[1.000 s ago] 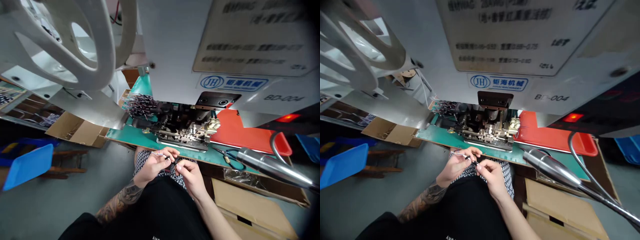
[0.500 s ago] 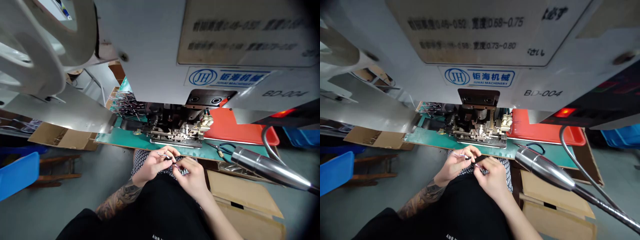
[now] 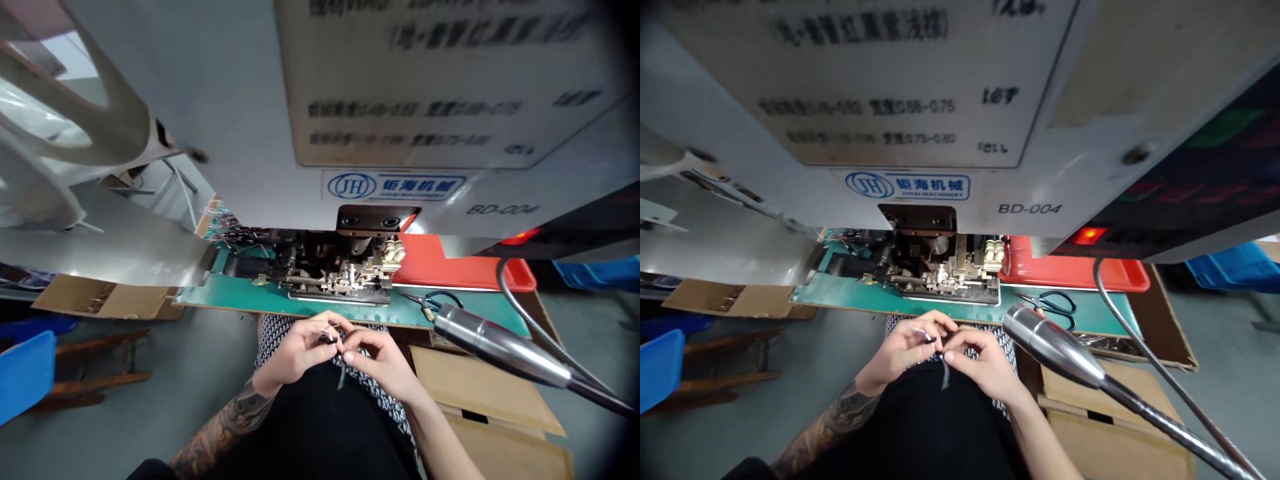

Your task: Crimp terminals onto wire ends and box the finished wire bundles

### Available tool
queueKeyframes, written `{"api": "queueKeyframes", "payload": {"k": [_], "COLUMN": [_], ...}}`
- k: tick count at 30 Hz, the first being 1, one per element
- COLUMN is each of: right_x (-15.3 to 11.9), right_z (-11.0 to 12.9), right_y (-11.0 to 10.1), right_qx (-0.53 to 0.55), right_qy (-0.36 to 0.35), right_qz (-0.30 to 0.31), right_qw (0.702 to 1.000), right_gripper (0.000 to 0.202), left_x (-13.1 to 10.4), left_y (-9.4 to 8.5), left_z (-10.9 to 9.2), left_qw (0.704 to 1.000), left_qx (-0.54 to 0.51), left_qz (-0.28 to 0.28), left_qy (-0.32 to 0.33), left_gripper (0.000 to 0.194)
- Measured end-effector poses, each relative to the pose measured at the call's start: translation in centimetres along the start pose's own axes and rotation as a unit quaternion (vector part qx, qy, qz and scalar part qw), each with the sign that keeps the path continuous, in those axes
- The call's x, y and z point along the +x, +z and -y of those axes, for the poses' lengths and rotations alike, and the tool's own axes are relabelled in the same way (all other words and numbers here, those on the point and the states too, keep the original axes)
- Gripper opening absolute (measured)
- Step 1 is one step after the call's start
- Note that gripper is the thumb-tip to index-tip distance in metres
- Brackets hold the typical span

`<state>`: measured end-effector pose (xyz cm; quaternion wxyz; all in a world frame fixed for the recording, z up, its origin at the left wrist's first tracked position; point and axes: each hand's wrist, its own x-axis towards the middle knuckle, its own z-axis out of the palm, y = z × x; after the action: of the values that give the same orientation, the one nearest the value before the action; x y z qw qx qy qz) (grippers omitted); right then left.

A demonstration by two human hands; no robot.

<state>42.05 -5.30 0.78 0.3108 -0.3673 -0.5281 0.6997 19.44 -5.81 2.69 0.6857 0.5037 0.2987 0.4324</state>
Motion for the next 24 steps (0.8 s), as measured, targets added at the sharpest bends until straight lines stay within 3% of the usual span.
{"api": "queueKeyframes", "payload": {"k": [4,8,12,18,22,24], "right_x": [-2.1,-3.7,-3.2,-2.2,-3.7,-4.4], "right_z": [2.0,3.1,1.5,-1.2,-0.3,0.8], "right_y": [-3.5,-6.3,-5.2,-1.8,-4.3,-7.1], "right_qx": [-0.082,-0.101,-0.067,-0.079,-0.139,-0.178], "right_qy": [0.016,0.062,0.1,0.079,0.051,0.022], "right_qz": [0.063,0.054,0.055,-0.056,-0.031,-0.084], "right_qw": [0.995,0.992,0.991,0.992,0.989,0.98], "right_gripper": [0.023,0.02,0.027,0.033,0.036,0.046], "left_x": [0.2,0.9,2.1,2.8,2.3,1.9], "left_y": [0.7,2.5,3.7,3.6,2.8,2.0], "left_z": [0.7,2.0,2.9,3.0,2.3,1.8], "left_qw": [0.998,0.989,0.984,0.985,0.985,0.981], "left_qx": [0.037,-0.031,-0.027,-0.025,0.037,0.097], "left_qz": [0.038,0.005,-0.061,-0.093,-0.054,-0.032], "left_qy": [-0.046,-0.147,-0.166,-0.146,-0.162,-0.164], "left_gripper": [0.022,0.03,0.042,0.043,0.049,0.043]}}
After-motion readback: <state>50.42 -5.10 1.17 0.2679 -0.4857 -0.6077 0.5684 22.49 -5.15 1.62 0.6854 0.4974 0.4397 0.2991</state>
